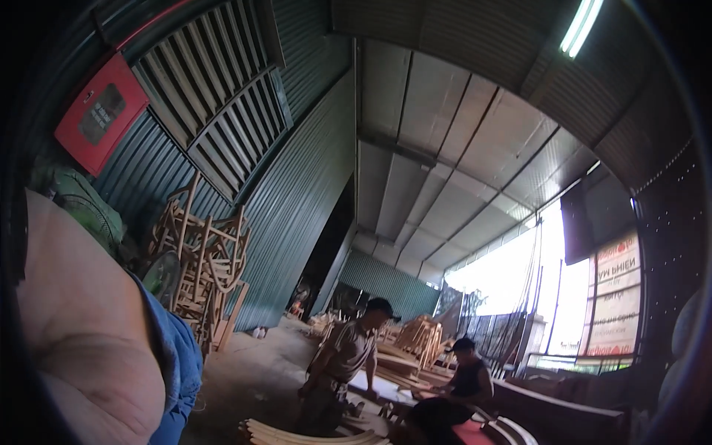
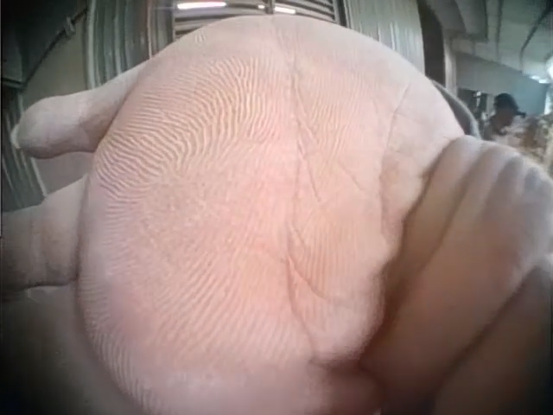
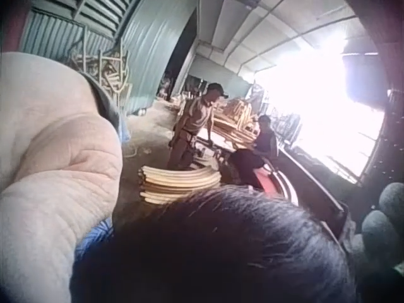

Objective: Sanding curved wooden furniture components using a sanding block.

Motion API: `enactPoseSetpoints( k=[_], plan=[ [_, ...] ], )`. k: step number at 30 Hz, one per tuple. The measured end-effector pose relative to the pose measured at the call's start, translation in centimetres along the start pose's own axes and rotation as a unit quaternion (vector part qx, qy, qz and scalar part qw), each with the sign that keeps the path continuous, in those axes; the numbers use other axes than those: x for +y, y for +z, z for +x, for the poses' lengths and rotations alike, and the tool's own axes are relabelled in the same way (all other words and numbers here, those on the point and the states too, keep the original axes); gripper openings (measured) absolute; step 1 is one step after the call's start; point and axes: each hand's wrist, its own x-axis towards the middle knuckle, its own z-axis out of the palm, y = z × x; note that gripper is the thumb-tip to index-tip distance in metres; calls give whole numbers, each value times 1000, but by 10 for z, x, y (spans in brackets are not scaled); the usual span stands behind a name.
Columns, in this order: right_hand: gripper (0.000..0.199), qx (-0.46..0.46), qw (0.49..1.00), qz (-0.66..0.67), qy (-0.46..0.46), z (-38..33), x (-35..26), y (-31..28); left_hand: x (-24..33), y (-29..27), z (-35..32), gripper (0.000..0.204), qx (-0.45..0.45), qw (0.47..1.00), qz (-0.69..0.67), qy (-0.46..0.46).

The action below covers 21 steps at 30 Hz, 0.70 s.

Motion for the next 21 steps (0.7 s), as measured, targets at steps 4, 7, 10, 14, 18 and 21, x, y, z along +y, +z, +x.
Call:
enactPoseSetpoints(
  k=[4, 7, 10, 14, 18, 21],
  plan=[
    [47, -37, 998, -35, 41, -45, -25, -42, 16, -4, -48, 71, -14, 996, 13, -92],
    [47, -60, 990, -87, 99, -109, -49, -89, 55, -22, -98, 70, -15, 980, 20, -196],
    [47, -86, 968, -160, 174, -188, -95, -156, 127, -47, -137, 69, -13, 945, 32, -325],
    [46, -101, 839, -312, 435, -277, -119, -243, 197, -63, -142, 67, 17, 884, 71, -463],
    [49, -177, 855, -329, 360, -316, -103, -299, 258, -41, -122, 66, 52, 825, 122, -550],
    [46, -196, 851, -294, 388, -314, -116, -279, 267, -36, -118, 65, 78, 807, 117, -574]
  ],
)
